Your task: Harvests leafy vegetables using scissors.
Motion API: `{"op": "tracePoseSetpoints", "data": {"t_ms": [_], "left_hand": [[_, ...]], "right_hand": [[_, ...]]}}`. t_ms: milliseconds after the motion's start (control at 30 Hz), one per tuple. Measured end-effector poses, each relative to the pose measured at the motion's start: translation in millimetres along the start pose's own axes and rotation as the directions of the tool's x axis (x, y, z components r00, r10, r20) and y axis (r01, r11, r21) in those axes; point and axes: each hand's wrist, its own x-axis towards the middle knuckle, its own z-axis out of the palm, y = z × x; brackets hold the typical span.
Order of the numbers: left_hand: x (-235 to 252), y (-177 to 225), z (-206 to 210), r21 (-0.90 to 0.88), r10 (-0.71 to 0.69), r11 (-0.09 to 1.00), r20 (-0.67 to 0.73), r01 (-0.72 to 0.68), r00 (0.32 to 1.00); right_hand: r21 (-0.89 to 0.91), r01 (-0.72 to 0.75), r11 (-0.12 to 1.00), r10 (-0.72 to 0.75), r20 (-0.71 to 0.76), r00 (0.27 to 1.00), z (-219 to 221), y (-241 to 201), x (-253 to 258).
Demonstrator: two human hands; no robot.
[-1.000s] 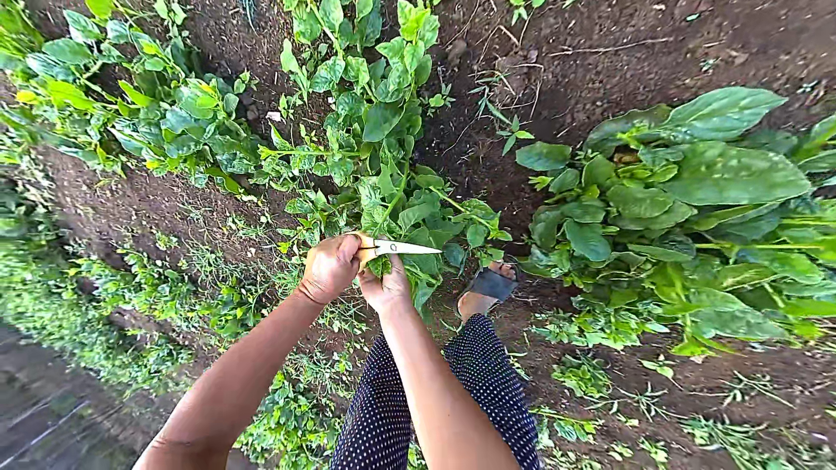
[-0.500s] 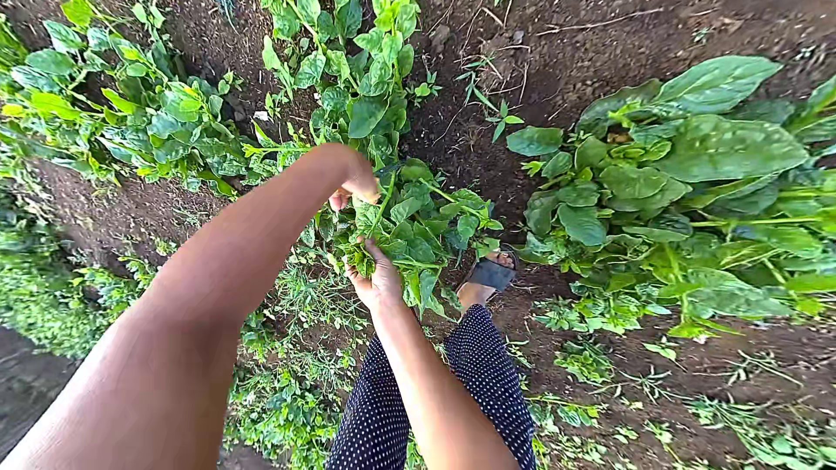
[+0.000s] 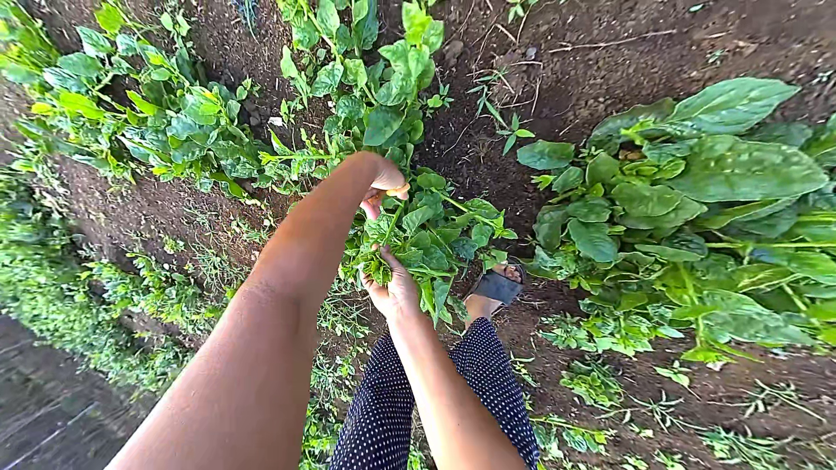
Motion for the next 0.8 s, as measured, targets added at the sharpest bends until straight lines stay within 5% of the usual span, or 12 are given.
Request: {"op": "tracePoseSetpoints", "data": {"t_ms": [267,367,567,700,800], "left_hand": [[-11,-19,4,0.205,0.168,0.964,0.013,-0.167,0.986],[-14,-49,11,0.088,0.271,0.958,0.03,-0.272,0.962],[-31,-217,92,-0.391,0.502,0.785,-0.051,-0.48,0.863],[-42,-344,158,-0.575,0.316,0.759,-0.086,-0.306,0.945],[-49,-398,171,-0.61,0.154,0.765,-0.137,-0.206,0.978]], "right_hand": [[-0.107,0.053,0.993,-0.05,0.034,0.998,-15,2,-5],[-0.189,0.051,0.981,-0.047,0.028,0.998,-41,10,-21],[-0.365,-0.022,0.931,0.089,0.169,0.982,-151,3,-89],[-0.422,-0.08,0.903,0.24,0.344,0.908,-212,-13,-138],[-0.452,-0.061,0.89,0.248,0.367,0.897,-232,-15,-169]]}}
